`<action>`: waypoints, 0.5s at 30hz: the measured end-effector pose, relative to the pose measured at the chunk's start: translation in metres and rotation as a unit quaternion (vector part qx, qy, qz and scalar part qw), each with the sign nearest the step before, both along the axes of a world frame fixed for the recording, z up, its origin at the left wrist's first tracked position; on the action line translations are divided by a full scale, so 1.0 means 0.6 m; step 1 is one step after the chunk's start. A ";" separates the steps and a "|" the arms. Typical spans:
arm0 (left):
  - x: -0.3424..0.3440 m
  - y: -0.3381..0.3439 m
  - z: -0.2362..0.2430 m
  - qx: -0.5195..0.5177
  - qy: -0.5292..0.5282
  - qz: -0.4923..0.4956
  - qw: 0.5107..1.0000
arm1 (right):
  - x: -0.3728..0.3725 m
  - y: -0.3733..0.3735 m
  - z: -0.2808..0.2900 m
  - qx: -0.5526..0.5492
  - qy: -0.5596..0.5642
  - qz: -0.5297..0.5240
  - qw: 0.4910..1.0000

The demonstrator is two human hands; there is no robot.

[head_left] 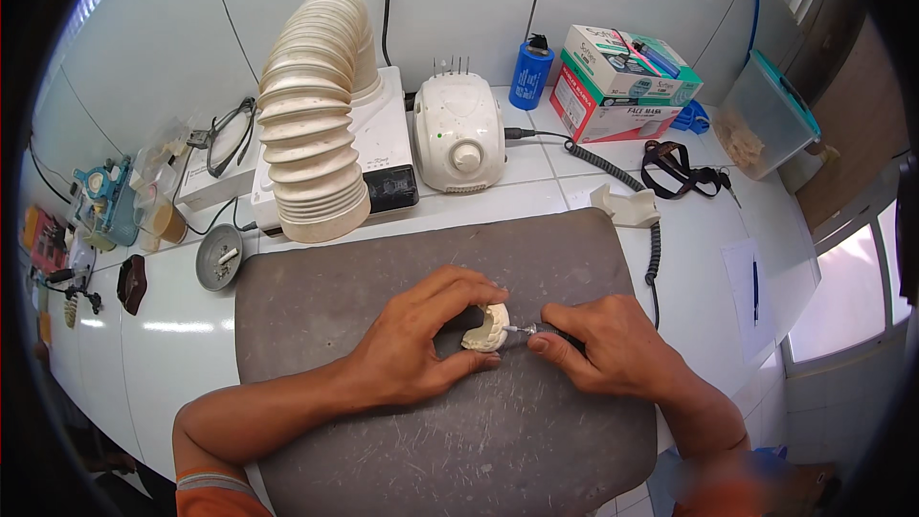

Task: Refining and trimming a plaster dental model using a micromotor handpiece.

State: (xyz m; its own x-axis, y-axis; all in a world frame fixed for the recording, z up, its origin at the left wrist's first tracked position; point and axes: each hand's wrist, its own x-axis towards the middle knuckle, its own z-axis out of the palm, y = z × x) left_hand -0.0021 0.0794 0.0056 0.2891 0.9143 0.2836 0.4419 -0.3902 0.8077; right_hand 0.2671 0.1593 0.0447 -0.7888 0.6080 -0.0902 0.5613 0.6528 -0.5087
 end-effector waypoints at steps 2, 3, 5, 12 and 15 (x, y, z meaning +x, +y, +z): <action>0.000 0.000 -0.001 0.002 0.001 0.002 1.000 | -0.001 0.000 -0.002 0.001 0.004 -0.013 1.000; 0.000 -0.001 -0.001 0.004 0.000 0.000 1.000 | -0.001 0.000 -0.001 0.000 0.004 -0.012 1.000; 0.000 -0.001 -0.001 0.005 -0.001 -0.001 1.000 | -0.001 0.000 0.001 0.001 0.002 0.002 1.000; -0.001 -0.001 -0.003 0.006 0.002 0.001 1.000 | 0.000 0.001 -0.002 0.006 0.005 0.005 1.000; 0.000 -0.001 -0.002 0.004 0.003 0.002 1.000 | 0.000 0.001 -0.004 0.005 0.014 -0.010 1.000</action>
